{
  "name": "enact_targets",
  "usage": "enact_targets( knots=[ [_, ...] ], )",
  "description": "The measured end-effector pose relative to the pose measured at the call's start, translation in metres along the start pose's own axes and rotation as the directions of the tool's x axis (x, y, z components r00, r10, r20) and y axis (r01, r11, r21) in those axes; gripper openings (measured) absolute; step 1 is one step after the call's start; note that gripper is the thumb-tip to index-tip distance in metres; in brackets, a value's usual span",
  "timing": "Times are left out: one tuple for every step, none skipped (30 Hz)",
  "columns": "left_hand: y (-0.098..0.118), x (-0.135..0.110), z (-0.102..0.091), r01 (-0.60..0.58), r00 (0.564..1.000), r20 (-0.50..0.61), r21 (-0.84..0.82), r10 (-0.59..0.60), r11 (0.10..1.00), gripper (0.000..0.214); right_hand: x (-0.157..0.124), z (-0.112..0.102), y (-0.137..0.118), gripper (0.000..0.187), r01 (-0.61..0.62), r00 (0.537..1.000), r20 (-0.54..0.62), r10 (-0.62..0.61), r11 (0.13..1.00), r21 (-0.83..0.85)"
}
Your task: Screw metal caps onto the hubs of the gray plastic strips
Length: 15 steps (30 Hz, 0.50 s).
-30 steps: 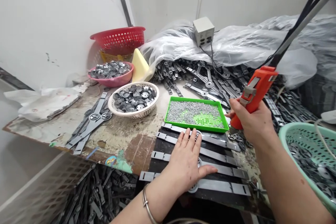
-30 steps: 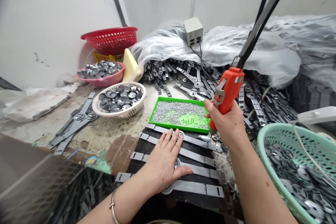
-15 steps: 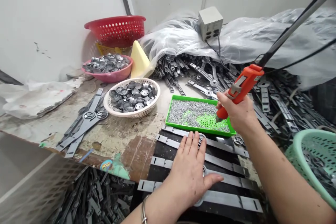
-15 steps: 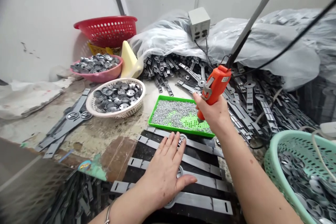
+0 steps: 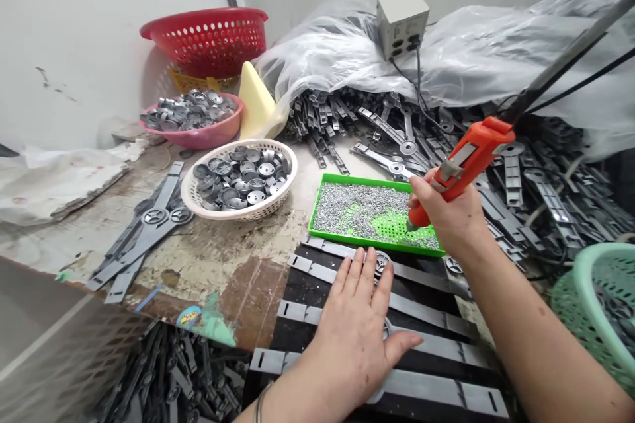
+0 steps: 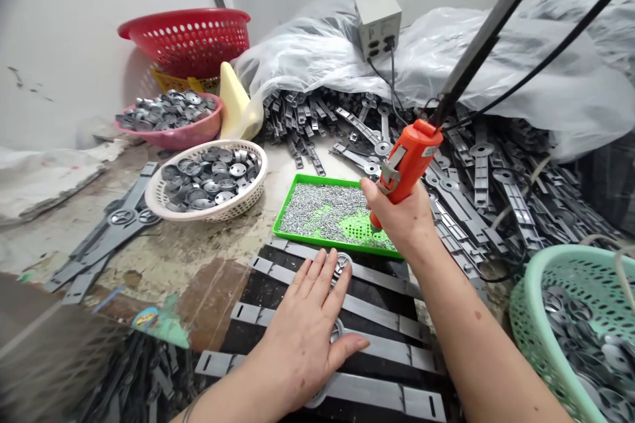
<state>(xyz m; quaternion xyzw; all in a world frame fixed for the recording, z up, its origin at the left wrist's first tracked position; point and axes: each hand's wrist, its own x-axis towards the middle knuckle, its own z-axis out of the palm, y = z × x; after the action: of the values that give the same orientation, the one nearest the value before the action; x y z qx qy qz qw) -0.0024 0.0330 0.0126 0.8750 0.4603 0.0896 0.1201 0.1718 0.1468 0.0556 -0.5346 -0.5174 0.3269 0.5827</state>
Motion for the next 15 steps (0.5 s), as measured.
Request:
enact_targets(
  knots=[
    [0.0,0.0,0.0,-0.001,1.0,0.0,0.0,0.001,1.0,0.08,0.0,0.0,0.001,0.026,0.004,1.0,0.008,-0.004,1.0,-0.001],
    [0.0,-0.001,0.0,-0.002,1.0,0.0,-0.001,0.002,1.0,0.079,0.001,0.0,0.002,0.025,0.008,1.0,0.008,-0.008,1.0,-0.001],
    [0.0,-0.001,0.0,-0.001,1.0,0.001,-0.002,0.001,1.0,0.079,0.001,0.0,0.003,0.025,0.012,1.0,0.004,-0.012,1.0,0.0],
    [0.0,-0.001,0.0,-0.001,1.0,0.005,-0.004,0.001,1.0,0.078,0.001,0.0,0.003,0.025,0.017,1.0,-0.003,-0.017,1.0,0.001],
    [0.001,-0.001,0.0,0.0,1.0,0.009,-0.004,0.0,1.0,0.078,0.0,0.0,0.003,0.025,0.019,1.0,-0.007,-0.019,1.0,0.002],
    [0.001,-0.001,-0.001,0.003,1.0,0.014,-0.003,-0.003,1.0,0.078,0.0,0.0,0.003,0.025,0.02,1.0,-0.008,-0.02,1.0,0.001],
    [0.001,-0.001,-0.001,0.005,1.0,0.019,-0.001,-0.005,1.0,0.078,-0.001,0.001,0.002,0.025,0.017,1.0,-0.006,-0.017,1.0,-0.002],
    [0.001,-0.001,-0.001,0.007,1.0,0.023,0.003,-0.007,1.0,0.078,-0.001,0.001,0.0,0.026,0.013,1.0,-0.006,-0.013,1.0,-0.006],
    [0.001,-0.001,-0.001,0.006,1.0,0.026,0.007,-0.006,1.0,0.078,-0.002,0.001,-0.002,0.026,0.007,1.0,-0.011,-0.007,1.0,-0.012],
    [0.001,-0.001,-0.001,0.006,1.0,0.028,0.012,-0.006,1.0,0.078,-0.002,0.001,-0.005,0.027,0.002,1.0,-0.017,-0.003,1.0,-0.017],
    [0.001,0.0,-0.001,0.005,1.0,0.028,0.017,-0.005,1.0,0.078,-0.002,0.001,-0.007,0.027,0.0,1.0,-0.028,-0.001,1.0,-0.023],
    [0.001,0.0,-0.001,0.005,1.0,0.029,0.02,-0.005,1.0,0.078,-0.001,0.001,-0.01,0.027,0.0,0.999,-0.041,-0.001,1.0,-0.031],
    [0.001,0.0,-0.001,0.006,1.0,0.029,0.022,-0.007,1.0,0.079,-0.001,0.001,-0.013,0.028,0.001,0.999,-0.049,-0.003,0.999,-0.041],
    [0.001,0.0,-0.002,0.008,1.0,0.03,0.022,-0.008,1.0,0.079,0.0,0.001,-0.017,0.028,0.004,0.999,-0.051,-0.006,0.999,-0.049],
    [0.001,0.0,-0.002,0.01,0.999,0.031,0.019,-0.01,1.0,0.079,0.0,0.0,-0.02,0.028,0.007,0.999,-0.05,-0.01,0.999,-0.05]
  ],
)
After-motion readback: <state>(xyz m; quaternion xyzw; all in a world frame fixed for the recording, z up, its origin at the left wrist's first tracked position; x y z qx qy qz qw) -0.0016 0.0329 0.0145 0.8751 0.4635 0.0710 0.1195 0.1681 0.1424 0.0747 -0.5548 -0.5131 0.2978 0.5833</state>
